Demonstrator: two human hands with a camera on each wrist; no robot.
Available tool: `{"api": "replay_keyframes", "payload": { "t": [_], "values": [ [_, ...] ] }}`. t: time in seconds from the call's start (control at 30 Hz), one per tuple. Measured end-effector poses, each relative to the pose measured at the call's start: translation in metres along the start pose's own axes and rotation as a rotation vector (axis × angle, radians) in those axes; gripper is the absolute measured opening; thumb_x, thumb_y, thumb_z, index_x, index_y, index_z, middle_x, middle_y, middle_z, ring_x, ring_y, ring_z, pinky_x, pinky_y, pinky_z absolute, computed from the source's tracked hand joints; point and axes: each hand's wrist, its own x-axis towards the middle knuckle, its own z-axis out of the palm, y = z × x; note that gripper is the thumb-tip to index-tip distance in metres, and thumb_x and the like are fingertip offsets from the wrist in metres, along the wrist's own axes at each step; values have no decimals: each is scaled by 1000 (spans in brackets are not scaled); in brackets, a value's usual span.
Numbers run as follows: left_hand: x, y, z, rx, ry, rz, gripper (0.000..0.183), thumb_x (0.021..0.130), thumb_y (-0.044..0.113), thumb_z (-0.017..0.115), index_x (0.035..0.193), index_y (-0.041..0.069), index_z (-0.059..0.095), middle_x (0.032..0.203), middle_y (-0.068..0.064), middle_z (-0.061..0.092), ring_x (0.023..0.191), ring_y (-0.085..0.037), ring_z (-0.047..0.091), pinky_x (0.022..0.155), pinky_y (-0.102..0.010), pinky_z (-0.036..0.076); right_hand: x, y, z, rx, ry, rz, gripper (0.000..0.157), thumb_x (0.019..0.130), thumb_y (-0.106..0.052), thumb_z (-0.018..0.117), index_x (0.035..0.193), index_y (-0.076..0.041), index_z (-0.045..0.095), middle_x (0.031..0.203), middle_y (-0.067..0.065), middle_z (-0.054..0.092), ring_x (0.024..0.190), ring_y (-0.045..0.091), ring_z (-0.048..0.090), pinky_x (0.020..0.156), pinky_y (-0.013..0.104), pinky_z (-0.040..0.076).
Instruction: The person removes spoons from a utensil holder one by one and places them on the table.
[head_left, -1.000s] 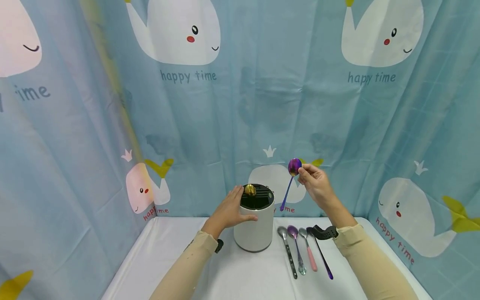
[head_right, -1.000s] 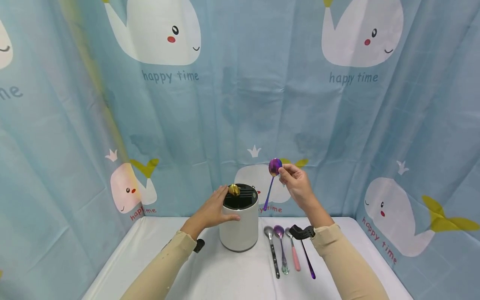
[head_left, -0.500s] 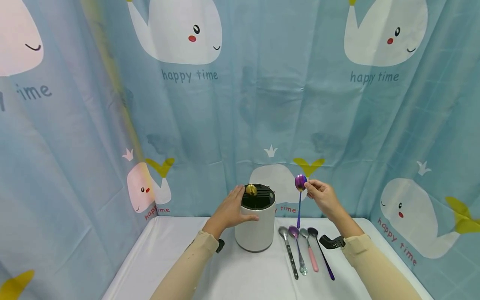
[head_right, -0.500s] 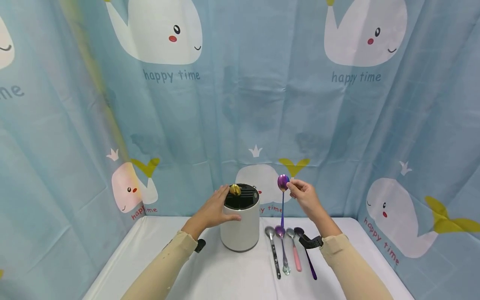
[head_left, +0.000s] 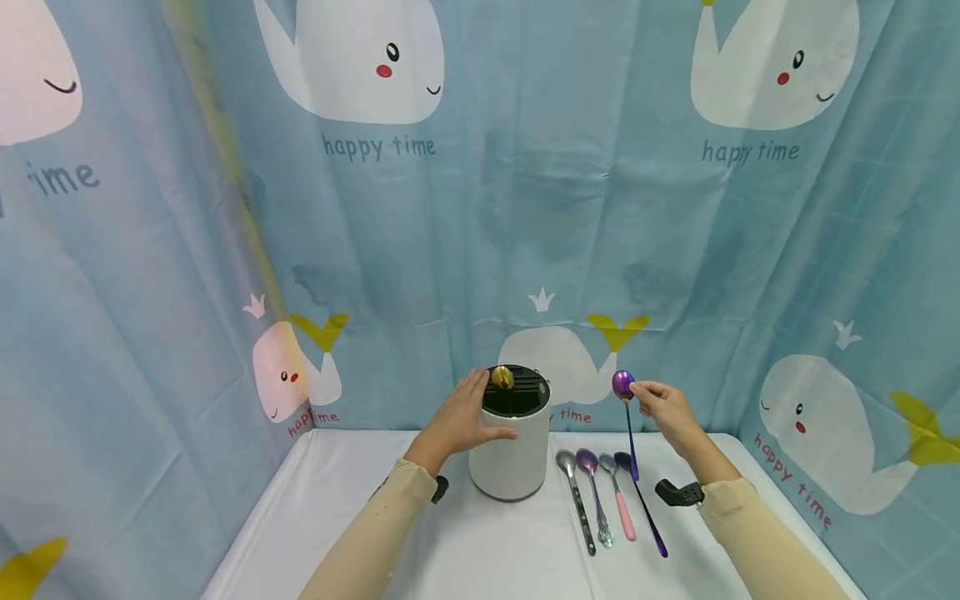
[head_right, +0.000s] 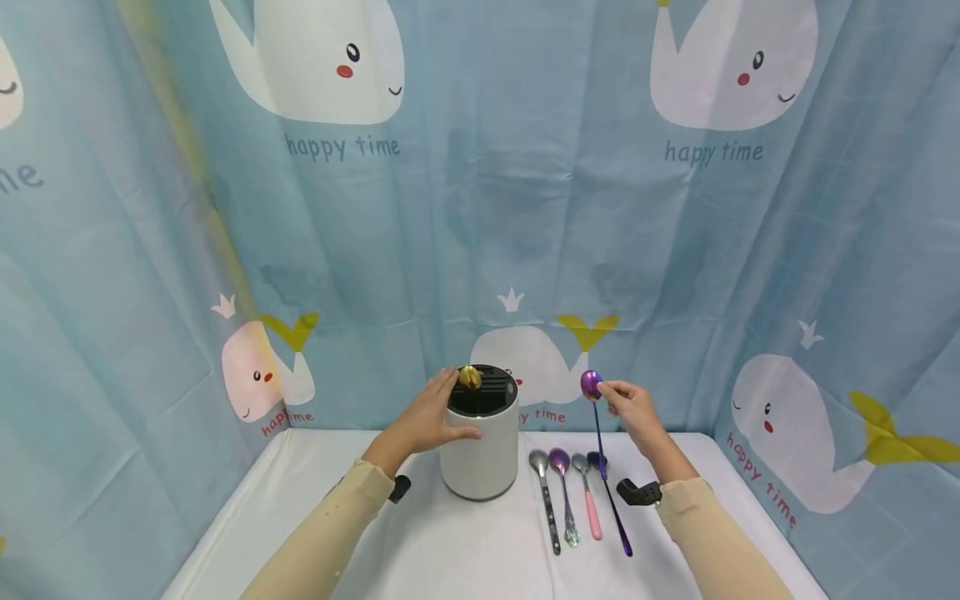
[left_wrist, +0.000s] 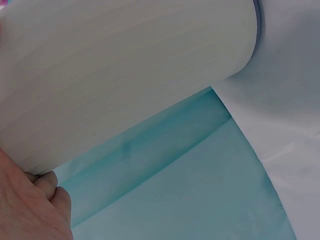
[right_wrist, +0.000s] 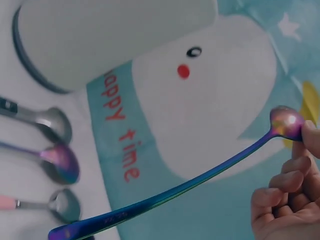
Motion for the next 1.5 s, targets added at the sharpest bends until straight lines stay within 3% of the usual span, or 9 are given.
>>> {"api": "replay_keyframes", "payload": {
  "t": [0.33, 0.6, 0.67, 0.77, 0.93, 1.3, 1.5],
  "values": [
    [3, 0, 0, 11, 6, 4, 128, 84, 78, 75, 173, 7, 16, 180, -9, 14, 167, -28, 9, 136, -46, 13, -2, 24, -19, -157, -8, 149, 42, 108, -34, 68, 116, 7, 72, 76, -2, 49, 78, 15, 48, 84, 38, 39],
    [0, 2, -1, 6, -6, -5, 127, 85, 77, 76, 173, 7, 16, 180, -10, 14, 167, -29, 9, 136, -47, 13, -5, 46, -27, -192, 1, 258, 46, 109, -32, 66, 123, 11, 70, 78, -1, 50, 75, 15, 47, 72, 31, 43],
    [0, 2, -1, 6, -6, -6, 127, 85, 77, 76, 173, 7, 16, 180, -10, 14, 167, -29, 9, 136, -47, 13, -5, 52, -29, -195, 7, 291, 42, 109, -32, 66, 119, 9, 71, 78, -1, 50, 75, 14, 47, 69, 29, 44],
    [-1, 1, 0, 11, -5, -6, 127, 85, 77, 75, 173, 7, 16, 180, -10, 15, 167, -29, 9, 135, -47, 14, -5, 60, -31, -192, 27, 337, 31, 109, -29, 66, 99, 0, 73, 76, -2, 49, 73, 13, 47, 65, 27, 45],
    [-1, 0, 0, 7, -9, -9, 127, 85, 78, 75, 173, 8, 15, 180, -10, 14, 167, -29, 9, 136, -47, 13, -9, 72, -33, -205, 23, 368, 38, 109, -27, 65, 73, -14, 57, 71, -4, 47, 67, 12, 44, 62, 26, 43],
    [1, -1, 2, 14, -4, -9, 127, 85, 79, 74, 173, 9, 15, 180, -8, 14, 167, -28, 9, 135, -47, 15, -18, 95, -33, -243, 70, 476, 41, 105, -27, 66, 69, -12, 56, 64, -3, 51, 62, 11, 45, 58, 26, 39],
    [1, -1, 1, 1, -7, -5, 127, 85, 78, 75, 173, 9, 15, 180, -8, 14, 167, -28, 9, 136, -47, 14, -18, 108, -34, -209, 79, 507, 40, 104, -26, 66, 68, -11, 57, 61, -4, 50, 59, 9, 45, 55, 22, 39]
  ]
}}
